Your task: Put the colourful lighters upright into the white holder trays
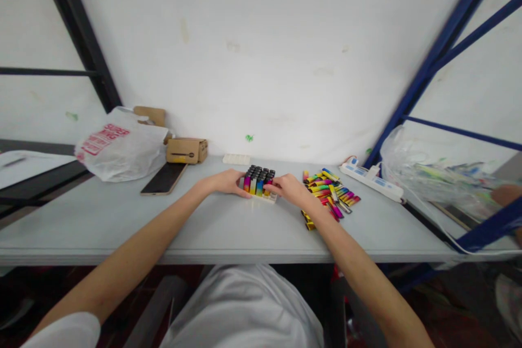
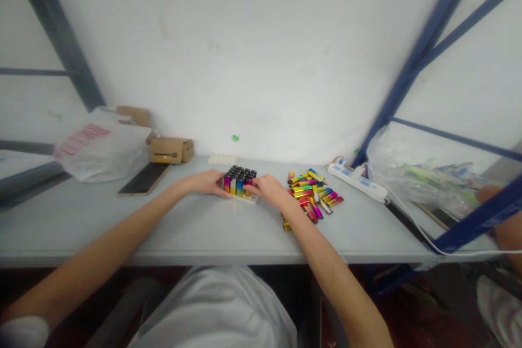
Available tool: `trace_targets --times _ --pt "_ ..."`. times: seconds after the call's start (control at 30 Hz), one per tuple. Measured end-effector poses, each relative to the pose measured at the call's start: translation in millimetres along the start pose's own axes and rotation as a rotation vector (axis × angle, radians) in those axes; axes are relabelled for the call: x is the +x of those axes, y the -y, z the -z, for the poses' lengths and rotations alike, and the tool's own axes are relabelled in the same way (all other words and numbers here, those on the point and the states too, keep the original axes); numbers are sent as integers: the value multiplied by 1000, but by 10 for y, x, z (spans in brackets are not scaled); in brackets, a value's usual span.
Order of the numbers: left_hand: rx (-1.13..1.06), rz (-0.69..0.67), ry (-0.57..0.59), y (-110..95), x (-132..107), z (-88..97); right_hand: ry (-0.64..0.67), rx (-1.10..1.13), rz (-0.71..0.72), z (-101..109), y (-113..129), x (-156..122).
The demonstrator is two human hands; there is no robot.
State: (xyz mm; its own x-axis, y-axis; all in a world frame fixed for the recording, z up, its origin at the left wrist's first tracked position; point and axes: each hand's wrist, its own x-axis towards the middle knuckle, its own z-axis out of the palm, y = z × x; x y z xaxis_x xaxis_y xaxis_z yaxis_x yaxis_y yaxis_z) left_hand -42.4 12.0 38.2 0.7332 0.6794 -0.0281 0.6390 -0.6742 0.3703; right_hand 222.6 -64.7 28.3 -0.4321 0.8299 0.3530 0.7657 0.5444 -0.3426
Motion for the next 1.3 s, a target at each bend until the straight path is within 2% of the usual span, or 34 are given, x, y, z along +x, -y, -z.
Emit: trace_targets --times 0.1,0.2,0.3,0.4,0.5,0.6,0.73,0.83,1.0,1.13,1.3 --pt "4 0 5 -28 -10 13 -9 -1 0 29 -36 -8" --pt "3 6 10 -45 -17 23 -47 -26 -47 167 -185 -72" --pt "28 19 11 -37 -12 21 -100 -120 -146 324 -453 -151" --pt "33 12 9 -18 -1 12 -133 -302 -325 392 -743 -218" --pt "22 10 -3 -8 6 7 -1 -428 -437 363 -933 -248" --pt "27 5 -6 -7 7 4 127 -440 -429 310 -997 -227" --pt "21 -1 -5 -7 8 -1 133 -401 -370 266 -994 -167" --pt "28 0 -8 -9 5 0 77 -291 -284 216 -997 -143" --pt "48 -1 -5 -15 0 4 -94 12 -158 144 -998 -139" --pt "47 -6 -7 -2 8 -1 -224 330 -175 206 -916 -130" --pt "18 -24 1 26 19 -10 -385 732 -290 291 -762 -104"
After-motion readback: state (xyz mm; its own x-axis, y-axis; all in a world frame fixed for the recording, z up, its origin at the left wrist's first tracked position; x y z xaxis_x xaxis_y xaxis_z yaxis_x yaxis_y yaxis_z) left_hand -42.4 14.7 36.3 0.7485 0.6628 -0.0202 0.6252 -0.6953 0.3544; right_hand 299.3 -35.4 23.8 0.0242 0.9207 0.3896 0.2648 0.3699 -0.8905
